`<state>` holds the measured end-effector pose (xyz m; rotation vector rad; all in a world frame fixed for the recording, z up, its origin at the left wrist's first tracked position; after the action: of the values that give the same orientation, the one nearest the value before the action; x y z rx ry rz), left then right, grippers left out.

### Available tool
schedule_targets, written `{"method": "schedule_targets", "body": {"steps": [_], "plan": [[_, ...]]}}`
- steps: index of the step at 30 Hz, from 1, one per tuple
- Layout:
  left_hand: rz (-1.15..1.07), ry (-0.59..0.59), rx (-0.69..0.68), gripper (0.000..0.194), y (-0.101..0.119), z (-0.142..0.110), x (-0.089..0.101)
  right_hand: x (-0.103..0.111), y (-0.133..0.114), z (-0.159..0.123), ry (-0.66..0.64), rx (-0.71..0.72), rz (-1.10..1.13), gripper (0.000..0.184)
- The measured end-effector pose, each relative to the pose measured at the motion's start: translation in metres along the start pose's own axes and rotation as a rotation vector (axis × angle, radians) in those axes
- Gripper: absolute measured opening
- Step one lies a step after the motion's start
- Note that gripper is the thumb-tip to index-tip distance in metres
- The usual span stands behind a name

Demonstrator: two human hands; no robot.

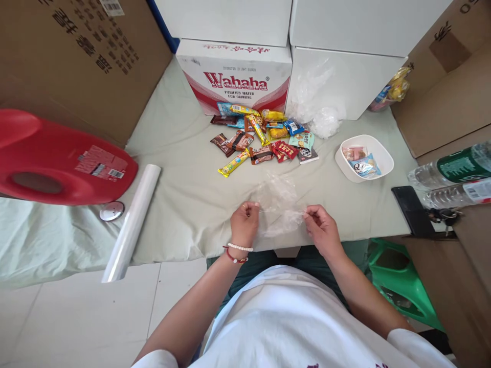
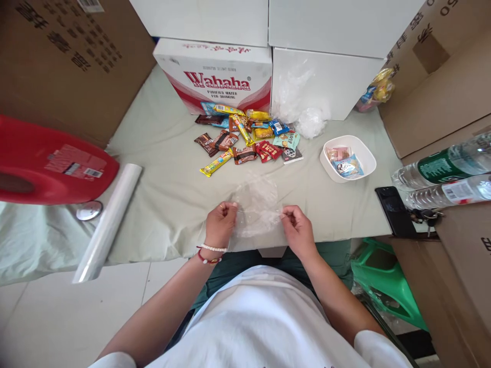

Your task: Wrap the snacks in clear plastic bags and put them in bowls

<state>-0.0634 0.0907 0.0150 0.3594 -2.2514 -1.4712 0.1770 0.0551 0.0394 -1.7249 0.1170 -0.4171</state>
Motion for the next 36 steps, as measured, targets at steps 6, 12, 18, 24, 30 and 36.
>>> {"method": "schedule_targets", "body": {"steps": [6,12,18,24,30,36], "plan": [[0.098,0.175,-0.114,0.027,0.002,0.02,0.03,0.054,0.019,0.016,-0.135,-0.092,-0.281,0.035],[0.54,0.433,-1.042,0.031,0.044,-0.017,0.038,0.049,-0.027,0.057,-0.007,0.134,-0.435,0.059],[0.921,-0.25,-1.312,0.047,0.034,-0.011,-0.001,-0.026,-0.014,0.074,-0.125,0.155,-0.387,0.051],[1.115,-0.139,-1.066,0.068,0.008,0.011,0.018,0.036,0.004,0.079,0.15,0.233,-0.522,0.04],[1.097,-0.091,-1.047,0.07,-0.009,-0.03,0.022,0.106,0.001,0.096,0.239,0.233,-0.801,0.04],[1.034,-0.064,-1.093,0.066,-0.008,-0.035,0.026,-0.07,-0.1,0.116,-0.225,0.882,-0.871,0.027]]}}
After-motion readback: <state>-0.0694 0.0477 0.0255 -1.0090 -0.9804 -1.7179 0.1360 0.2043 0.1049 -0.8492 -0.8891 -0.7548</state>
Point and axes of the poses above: each hand's wrist, its own z-axis towards the middle knuckle, its own x-axis out of the back of the hand, y = z × x, the point moved 6 cm from there along z, towards the middle knuckle, and after that the axes turned 13 degrees about y, right-handed, at the moved point
